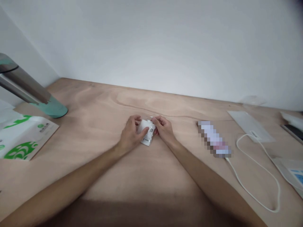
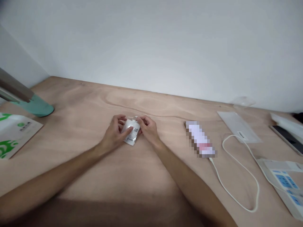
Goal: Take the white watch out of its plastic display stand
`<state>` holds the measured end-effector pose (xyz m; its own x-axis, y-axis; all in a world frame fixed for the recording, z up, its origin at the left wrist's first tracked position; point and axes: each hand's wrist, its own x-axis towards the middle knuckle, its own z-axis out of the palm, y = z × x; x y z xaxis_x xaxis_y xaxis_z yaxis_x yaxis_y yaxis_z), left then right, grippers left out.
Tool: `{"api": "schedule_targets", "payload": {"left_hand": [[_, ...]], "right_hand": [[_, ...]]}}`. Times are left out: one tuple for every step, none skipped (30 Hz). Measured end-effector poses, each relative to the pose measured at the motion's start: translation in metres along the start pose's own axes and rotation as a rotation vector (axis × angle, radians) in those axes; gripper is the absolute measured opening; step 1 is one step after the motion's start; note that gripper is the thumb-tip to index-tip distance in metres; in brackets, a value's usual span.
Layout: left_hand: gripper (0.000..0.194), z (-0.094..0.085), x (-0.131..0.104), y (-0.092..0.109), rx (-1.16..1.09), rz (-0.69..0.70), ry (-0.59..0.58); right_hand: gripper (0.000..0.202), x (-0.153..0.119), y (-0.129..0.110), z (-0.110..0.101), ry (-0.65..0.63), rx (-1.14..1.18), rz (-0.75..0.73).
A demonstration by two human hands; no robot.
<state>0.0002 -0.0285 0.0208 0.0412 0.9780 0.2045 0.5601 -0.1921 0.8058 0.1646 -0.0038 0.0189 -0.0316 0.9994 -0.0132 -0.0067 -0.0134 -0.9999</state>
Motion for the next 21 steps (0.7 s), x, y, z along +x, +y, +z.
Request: {"api": "schedule_targets", "payload": {"left_hand": [[0.056,0.0,-0.001,-0.001,0.037,0.039,0.028],[0.054,0.0,-0.001,0.0,0.084,0.085,0.049],[0.051,-0.001,-0.002,0.0,0.138,0.135,0.059],[0.049,-0.001,-0.003,0.002,0.198,0.182,0.061],[0.049,-0.002,-0.004,0.003,0.257,0.224,0.059],[0.051,-0.002,-0.005,0.005,0.313,0.257,0.051],[0.055,-0.003,-0.006,0.006,0.362,0.28,0.041],[0.058,-0.003,-0.006,0.006,0.402,0.296,0.027],[0.06,-0.003,-0.007,0.007,0.432,0.305,0.015],[0.059,-0.002,-0.007,0.007,0.453,0.311,0.006],[0.056,-0.002,-0.007,0.006,0.464,0.315,0.001],[0.051,-0.002,-0.007,0.006,0.47,0.316,0.003],[0.047,-0.002,-0.007,0.005,0.47,0.317,0.009],[0.044,-0.002,-0.007,0.004,0.467,0.319,0.02],[0.042,-0.002,-0.006,0.003,0.459,0.324,0.033],[0.041,-0.002,-0.006,0.003,0.445,0.331,0.047],[0.04,-0.002,-0.006,0.002,0.425,0.337,0.061],[0.04,-0.002,-0.005,0.002,0.4,0.341,0.073],[0.04,-0.002,-0.004,0.001,0.374,0.338,0.083],[0.041,-0.002,-0.004,0.0,0.349,0.33,0.088],[0.042,-0.001,-0.003,-0.001,0.326,0.318,0.089]], "right_hand": [[0.04,0.0,0.0,0.0,0.002,-0.006,0.005],[0.041,0.0,0.001,-0.001,0.005,-0.012,0.011],[0.042,0.0,0.001,-0.001,0.011,-0.015,0.017],[0.042,0.001,0.001,-0.001,0.014,-0.015,0.021],[0.041,0.001,0.002,-0.001,0.017,-0.006,0.023],[0.04,0.002,0.002,-0.001,0.021,0.008,0.02],[0.04,0.002,0.003,0.0,0.026,0.026,0.015],[0.041,0.003,0.004,0.0,0.032,0.046,0.008],[0.044,0.003,0.005,0.0,0.036,0.067,0.0],[0.047,0.003,0.006,0.0,0.034,0.084,-0.008],[0.049,0.003,0.007,0.001,0.029,0.092,-0.016],[0.049,0.003,0.008,0.001,0.024,0.091,-0.027],[0.048,0.002,0.009,0.001,0.025,0.078,-0.044],[0.045,0.002,0.01,0.001,0.032,0.049,-0.07],[0.041,0.001,0.01,0.001,0.043,0.006,-0.103],[0.037,0.001,0.011,0.001,0.058,-0.044,-0.14],[0.033,0.001,0.011,0.001,0.069,-0.09,-0.173],[0.031,0.001,0.011,0.001,0.071,-0.125,-0.194],[0.03,0.001,0.011,0.001,0.065,-0.143,-0.198],[0.03,0.001,0.011,0.001,0.057,-0.142,-0.189],[0.03,0.001,0.011,0.001,0.054,-0.129,-0.175]]}}
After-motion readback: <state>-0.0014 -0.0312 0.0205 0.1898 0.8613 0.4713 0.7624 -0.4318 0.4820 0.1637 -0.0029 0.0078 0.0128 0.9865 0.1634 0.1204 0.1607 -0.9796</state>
